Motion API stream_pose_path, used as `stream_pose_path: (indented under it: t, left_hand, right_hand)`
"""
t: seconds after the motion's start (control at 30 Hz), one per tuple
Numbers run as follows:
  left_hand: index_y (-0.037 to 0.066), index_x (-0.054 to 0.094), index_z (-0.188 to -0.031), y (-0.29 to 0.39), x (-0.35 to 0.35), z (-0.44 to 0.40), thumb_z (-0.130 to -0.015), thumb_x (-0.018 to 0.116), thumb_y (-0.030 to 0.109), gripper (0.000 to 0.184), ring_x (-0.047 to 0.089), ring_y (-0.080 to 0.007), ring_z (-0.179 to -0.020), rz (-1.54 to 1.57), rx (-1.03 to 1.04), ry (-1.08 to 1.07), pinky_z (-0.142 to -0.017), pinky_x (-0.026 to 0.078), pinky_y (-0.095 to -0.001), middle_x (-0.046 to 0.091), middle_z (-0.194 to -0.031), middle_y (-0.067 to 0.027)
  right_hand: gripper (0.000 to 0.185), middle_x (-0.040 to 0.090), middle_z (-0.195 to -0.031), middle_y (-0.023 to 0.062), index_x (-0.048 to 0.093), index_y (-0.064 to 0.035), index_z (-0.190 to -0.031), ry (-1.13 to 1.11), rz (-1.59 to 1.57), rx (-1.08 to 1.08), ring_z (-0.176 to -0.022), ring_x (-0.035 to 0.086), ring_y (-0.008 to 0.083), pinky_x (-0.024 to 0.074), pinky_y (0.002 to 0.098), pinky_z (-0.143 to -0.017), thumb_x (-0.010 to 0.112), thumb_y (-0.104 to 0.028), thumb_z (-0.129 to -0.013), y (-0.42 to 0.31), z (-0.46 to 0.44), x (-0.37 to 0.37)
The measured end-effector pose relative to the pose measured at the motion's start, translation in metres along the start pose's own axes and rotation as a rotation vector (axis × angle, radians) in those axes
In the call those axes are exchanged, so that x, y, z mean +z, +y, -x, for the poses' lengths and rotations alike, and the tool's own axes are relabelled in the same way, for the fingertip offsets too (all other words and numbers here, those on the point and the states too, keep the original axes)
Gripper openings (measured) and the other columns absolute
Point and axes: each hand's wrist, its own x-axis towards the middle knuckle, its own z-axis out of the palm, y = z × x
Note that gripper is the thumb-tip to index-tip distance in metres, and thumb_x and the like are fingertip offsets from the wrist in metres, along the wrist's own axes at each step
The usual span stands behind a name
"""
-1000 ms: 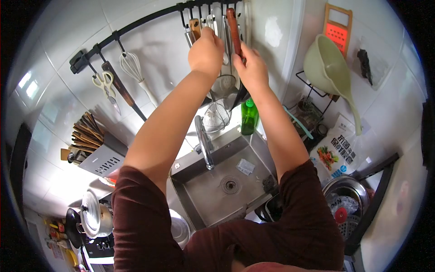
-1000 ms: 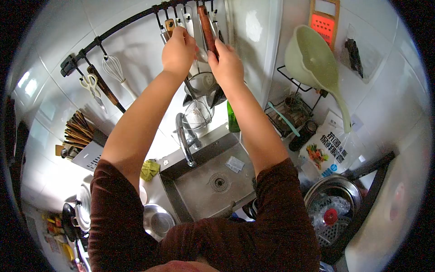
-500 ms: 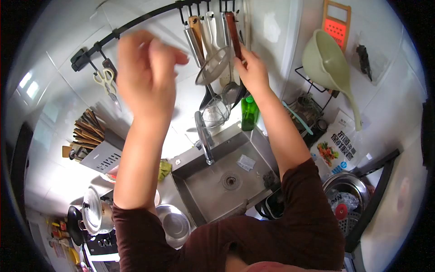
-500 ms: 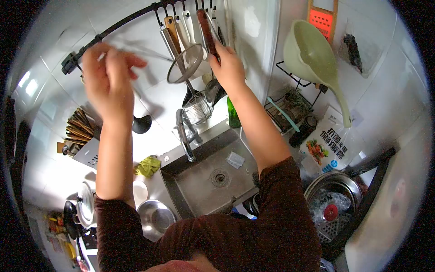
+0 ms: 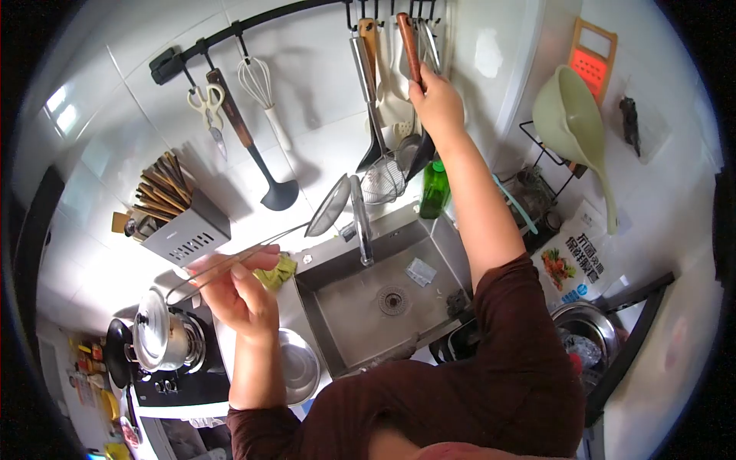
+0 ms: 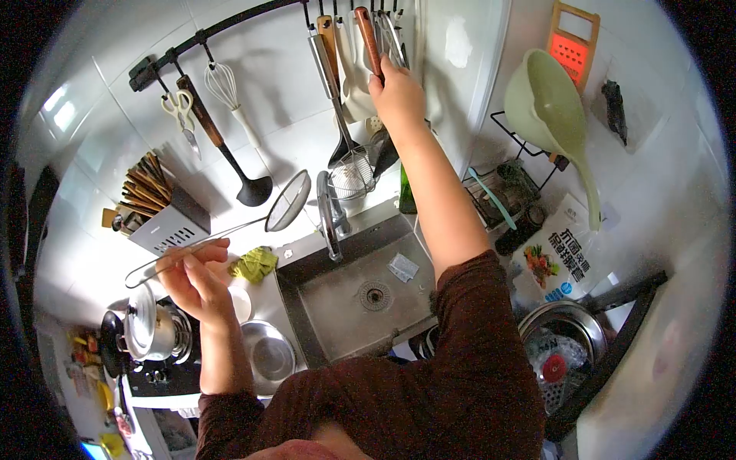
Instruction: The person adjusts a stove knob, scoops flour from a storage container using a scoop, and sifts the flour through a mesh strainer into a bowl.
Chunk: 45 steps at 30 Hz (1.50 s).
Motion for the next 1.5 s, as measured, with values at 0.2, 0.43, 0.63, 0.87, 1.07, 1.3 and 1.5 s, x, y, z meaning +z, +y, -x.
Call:
stream_pose_path:
  t: [0.2,0.43,0.63,0.87,1.07,1.3,1.5]
  left_hand:
    - [0.0,0.039,-0.103,-0.009,-0.01,0.023,-0.098,0.035,0.009,0.011,0.064,-0.0271,-0.064,0.009,0.011,0.025,-0.07,0.055,-0.0388,0.062,-0.065,-0.0168]
    - [-0.003,0.039,-0.093,-0.009,-0.017,0.04,-0.094,0.036,0.005,0.008,0.068,-0.0317,-0.072,0.001,0.005,0.041,-0.075,0.056,-0.0441,0.066,-0.074,-0.0198]
    - [-0.004,0.045,-0.085,0.002,-0.017,0.05,-0.084,0.05,-0.002,0.005,0.071,-0.0353,-0.079,-0.185,0.111,-0.069,-0.075,0.057,-0.0428,0.068,-0.079,-0.0228]
    - [0.004,0.053,-0.089,-0.005,-0.014,0.098,-0.073,0.066,-0.001,0.021,0.07,-0.0316,-0.087,-0.306,0.338,-0.342,-0.063,0.054,-0.0332,0.069,-0.089,-0.0143]
    - [0.004,0.057,-0.099,0.007,-0.039,0.135,-0.065,0.071,0.0,0.037,0.065,-0.0276,-0.097,-0.347,0.225,-0.489,-0.08,0.051,-0.0379,0.068,-0.101,-0.0113]
    - [0.004,0.061,-0.093,0.016,-0.087,0.163,-0.068,0.07,-0.002,0.027,0.063,-0.0272,-0.084,-0.215,-0.052,-0.292,-0.074,0.047,-0.0373,0.064,-0.09,-0.0093]
    - [0.0,0.059,-0.099,0.027,-0.135,0.15,-0.093,0.058,0.006,0.008,0.054,-0.0134,-0.081,0.111,-0.573,-0.107,-0.075,0.044,-0.0272,0.059,-0.09,-0.0036]
  right_hand:
    - [0.042,0.064,-0.089,0.0163,0.057,-0.0133,-0.125,-0.009,0.011,-0.018,-0.082,0.064,0.0368,0.0516,0.0473,-0.07,0.061,-0.028,-0.085,-0.005,0.001,0.005]
    - [0.047,0.063,-0.091,0.0113,0.054,-0.0226,-0.131,0.041,0.059,-0.004,-0.082,0.064,0.0312,0.0514,0.0422,-0.071,0.064,-0.029,-0.086,0.005,0.01,0.013]
    - [0.026,0.068,-0.087,0.0086,0.067,-0.0106,-0.103,-0.39,-0.4,0.149,-0.079,0.065,0.0225,0.0505,0.0346,-0.071,0.057,-0.033,-0.094,-0.054,0.07,-0.038]
    - [0.047,0.063,-0.109,0.0051,0.056,-0.0007,-0.122,-1.468,-1.541,0.37,-0.104,0.057,0.0119,0.0448,0.0257,-0.088,0.042,-0.041,-0.102,-0.137,0.217,-0.042]
    - [0.028,0.063,-0.109,0.0146,0.055,0.0048,-0.114,-1.427,-1.61,0.434,-0.108,0.06,0.0242,0.0464,0.0366,-0.096,0.043,-0.016,-0.1,-0.142,0.256,-0.039]
    - [0.036,0.062,-0.085,0.0057,0.057,-0.001,-0.115,-1.245,-1.266,0.527,-0.077,0.061,0.0105,0.0499,0.0224,-0.065,0.037,-0.03,-0.105,-0.168,0.286,-0.095]
    - [0.036,0.051,-0.071,0.0002,0.058,-0.0023,-0.114,-1.174,-1.058,0.464,-0.058,0.045,0.0062,0.0404,0.0205,-0.056,0.036,-0.029,-0.105,-0.214,0.321,-0.149]
